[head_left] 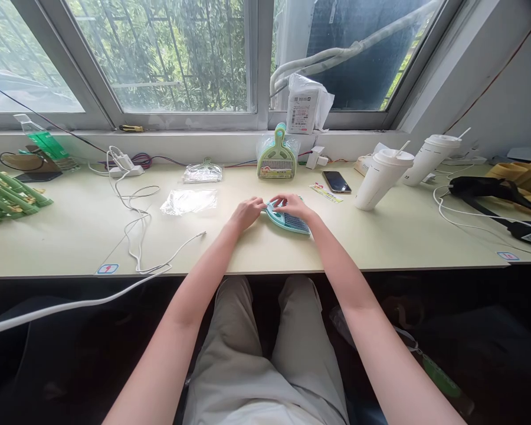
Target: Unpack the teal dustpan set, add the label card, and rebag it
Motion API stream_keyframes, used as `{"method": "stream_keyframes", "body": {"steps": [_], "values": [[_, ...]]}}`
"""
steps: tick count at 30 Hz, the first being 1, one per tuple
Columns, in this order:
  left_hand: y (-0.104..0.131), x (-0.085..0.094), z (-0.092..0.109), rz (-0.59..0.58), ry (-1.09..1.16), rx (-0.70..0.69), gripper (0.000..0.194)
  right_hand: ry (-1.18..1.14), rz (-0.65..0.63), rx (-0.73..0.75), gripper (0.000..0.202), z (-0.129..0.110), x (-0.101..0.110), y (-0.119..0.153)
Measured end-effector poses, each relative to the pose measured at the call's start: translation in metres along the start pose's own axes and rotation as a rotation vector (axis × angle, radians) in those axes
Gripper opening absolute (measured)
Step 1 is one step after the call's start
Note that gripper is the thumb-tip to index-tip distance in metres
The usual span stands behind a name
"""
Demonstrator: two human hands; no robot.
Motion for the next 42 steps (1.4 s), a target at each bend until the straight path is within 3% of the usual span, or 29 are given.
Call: {"method": "stream_keyframes", "body": {"steps": [4, 7, 9, 11, 13, 14, 16, 18, 19, 21, 24, 25, 27, 29, 31, 33, 35, 38, 40, 42], "values": [[0.000, -0.008, -0.010, 0.001, 0.127, 0.181, 0.032, 0.098, -0.017, -0.011, 0.030, -0.002, -0.004, 0.001], [0.002, -0.009, -0.015, 0.024, 0.175, 0.242, 0.031, 0.198, -0.011, -0.029, 0.031, -0.005, -0.004, 0.002], [0.002, -0.004, -0.016, 0.101, 0.216, 0.289, 0.029, 0.239, -0.001, -0.037, 0.033, -0.009, -0.003, 0.003], [0.002, 0.006, -0.017, 0.270, 0.282, 0.406, 0.034, 0.237, 0.031, -0.066, 0.033, -0.014, -0.003, 0.003], [0.005, 0.011, -0.019, 0.447, 0.456, 0.617, 0.045, 0.216, 0.152, -0.135, 0.033, -0.019, 0.002, 0.002], [0.006, 0.008, -0.019, 0.473, 0.605, 0.735, 0.045, 0.205, 0.244, -0.173, 0.033, -0.021, 0.005, 0.002], [0.005, -0.008, -0.012, 0.355, 0.969, 0.894, 0.039, 0.166, 0.421, -0.225, 0.031, -0.026, 0.010, 0.002], [0.001, -0.019, -0.001, 0.173, 1.229, 0.914, 0.042, 0.085, 0.496, -0.227, 0.031, -0.029, 0.011, 0.000], [0.001, -0.020, 0.000, 0.137, 1.287, 0.900, 0.044, 0.047, 0.514, -0.220, 0.033, -0.027, 0.013, -0.001], [0.002, -0.017, -0.008, 0.187, 1.311, 0.907, 0.046, 0.048, 0.590, -0.233, 0.041, -0.014, 0.024, -0.001], [0.010, -0.013, -0.033, 0.327, 1.325, 1.031, 0.039, 0.311, 0.756, -0.383, 0.046, 0.025, 0.056, 0.008], [0.013, -0.012, -0.041, 0.370, 1.336, 1.084, 0.035, 0.410, 0.727, -0.462, 0.048, 0.041, 0.062, 0.011], [0.018, -0.011, -0.056, 0.467, 1.362, 1.169, 0.027, 0.476, 0.484, -0.575, 0.053, 0.069, 0.059, 0.013], [0.021, -0.008, -0.068, 0.573, 1.382, 1.216, 0.026, 0.451, 0.267, -0.557, 0.050, 0.078, 0.047, 0.012], [0.025, -0.005, -0.078, 0.673, 1.385, 1.257, 0.032, 0.387, 0.156, -0.434, 0.043, 0.069, 0.033, 0.005], [0.030, -0.002, -0.086, 0.753, 1.376, 1.306, 0.038, 0.363, 0.191, -0.295, 0.041, 0.053, 0.025, -0.001], [0.035, -0.001, -0.091, 0.813, 1.367, 1.353, 0.039, 0.427, 0.339, -0.232, 0.040, 0.045, 0.030, -0.003], [0.040, -0.001, -0.096, 0.855, 1.352, 1.397, 0.043, 0.561, 0.484, -0.429, 0.053, 0.063, 0.046, 0.007], [0.041, -0.003, -0.098, 0.855, 1.343, 1.413, 0.045, 0.563, 0.407, -0.547, 0.055, 0.079, 0.049, 0.011], [0.041, -0.005, -0.100, 0.851, 1.349, 1.408, 0.047, 0.484, 0.282, -0.464, 0.044, 0.078, 0.040, 0.007]]}}
Point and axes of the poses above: each hand's wrist, its own y-axis away from the middle knuckle, its own x-axis out of the back of the hand, z = x × y, the point moved 6 cm from there along -y, towards the middle knuckle, and after that the axes turned 14 degrees about z, right-handed, at the moved point
